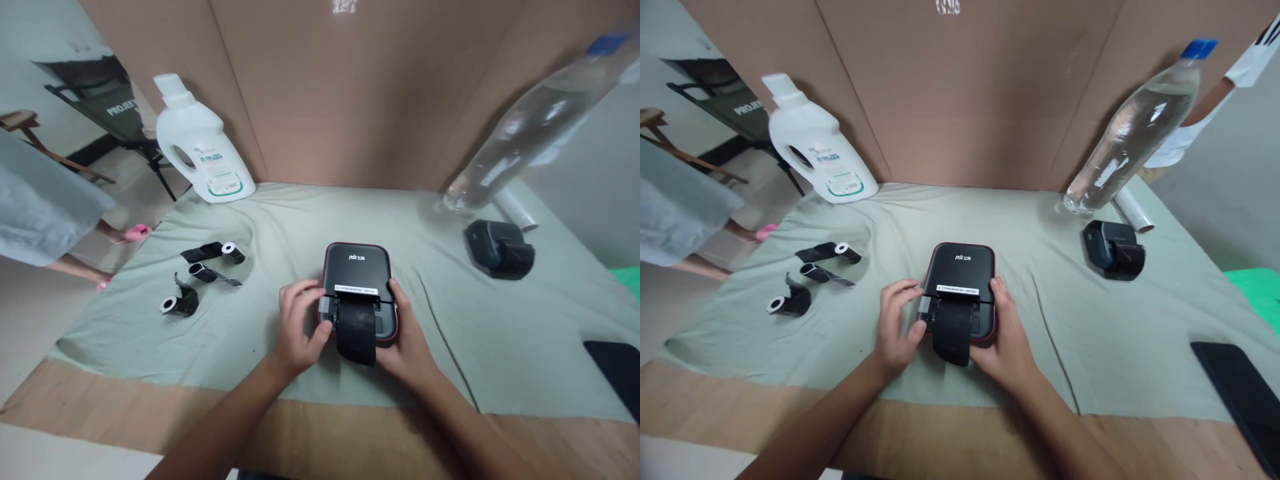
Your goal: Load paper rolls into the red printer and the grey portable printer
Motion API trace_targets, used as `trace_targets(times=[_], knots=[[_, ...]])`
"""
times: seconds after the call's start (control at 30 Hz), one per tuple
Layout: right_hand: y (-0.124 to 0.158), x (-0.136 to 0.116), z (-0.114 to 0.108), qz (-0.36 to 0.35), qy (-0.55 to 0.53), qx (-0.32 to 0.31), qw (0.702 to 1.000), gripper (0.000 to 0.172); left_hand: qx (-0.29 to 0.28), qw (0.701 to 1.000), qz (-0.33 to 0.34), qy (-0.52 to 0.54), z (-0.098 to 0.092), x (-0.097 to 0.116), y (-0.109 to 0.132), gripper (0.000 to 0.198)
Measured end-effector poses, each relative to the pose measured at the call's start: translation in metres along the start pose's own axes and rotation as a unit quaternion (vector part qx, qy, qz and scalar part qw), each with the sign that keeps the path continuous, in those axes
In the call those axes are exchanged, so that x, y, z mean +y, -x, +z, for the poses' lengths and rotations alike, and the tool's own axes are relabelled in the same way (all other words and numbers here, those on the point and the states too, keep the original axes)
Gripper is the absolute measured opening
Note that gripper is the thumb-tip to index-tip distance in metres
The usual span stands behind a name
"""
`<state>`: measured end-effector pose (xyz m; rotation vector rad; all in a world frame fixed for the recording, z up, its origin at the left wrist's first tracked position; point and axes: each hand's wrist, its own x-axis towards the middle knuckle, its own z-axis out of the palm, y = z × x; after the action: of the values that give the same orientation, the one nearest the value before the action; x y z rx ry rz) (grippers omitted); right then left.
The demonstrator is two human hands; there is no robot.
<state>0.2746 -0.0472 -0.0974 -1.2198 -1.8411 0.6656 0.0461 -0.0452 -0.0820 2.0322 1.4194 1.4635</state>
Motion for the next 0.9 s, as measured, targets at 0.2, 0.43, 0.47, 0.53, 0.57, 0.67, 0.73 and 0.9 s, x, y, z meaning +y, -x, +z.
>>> trace_targets(times=[0.2, 0.43, 0.47, 0.53, 0.57, 0.67, 0.73, 0.9], knots=[[-0.006, -0.001, -0.011, -0.037, 0.016, -0.034, 0.999, 0.115, -0.068, 0.982, 0.164, -0.057, -0.007, 0.003, 0.004, 0.044], [-0.015, 0.001, -0.019, -0.070, 0.010, -0.063, 0.996, 0.113, -0.117, 0.979, 0.156, -0.062, -0.010, 0.007, 0.003, 0.043], [-0.015, 0.002, -0.019, -0.068, 0.004, -0.066, 0.995, 0.112, -0.120, 0.979, 0.154, -0.056, -0.010, 0.008, 0.003, 0.041], [-0.017, 0.006, -0.022, -0.067, -0.005, -0.078, 0.995, 0.110, -0.127, 0.980, 0.150, -0.045, -0.011, 0.009, 0.002, 0.039], [-0.018, 0.009, -0.025, -0.069, -0.009, -0.086, 0.994, 0.109, -0.128, 0.980, 0.149, -0.043, -0.011, 0.009, 0.001, 0.038], [-0.026, 0.021, -0.040, -0.087, -0.047, -0.125, 0.987, 0.098, -0.124, 0.980, 0.154, -0.041, -0.011, 0.008, 0.000, 0.037], [-0.038, 0.027, -0.052, -0.084, -0.078, -0.151, 0.982, 0.083, -0.118, 0.979, 0.163, -0.038, -0.011, 0.007, -0.001, 0.036], [-0.065, 0.018, -0.067, -0.031, -0.095, -0.157, 0.982, 0.063, -0.116, 0.977, 0.173, -0.041, -0.012, 0.006, -0.002, 0.034]])
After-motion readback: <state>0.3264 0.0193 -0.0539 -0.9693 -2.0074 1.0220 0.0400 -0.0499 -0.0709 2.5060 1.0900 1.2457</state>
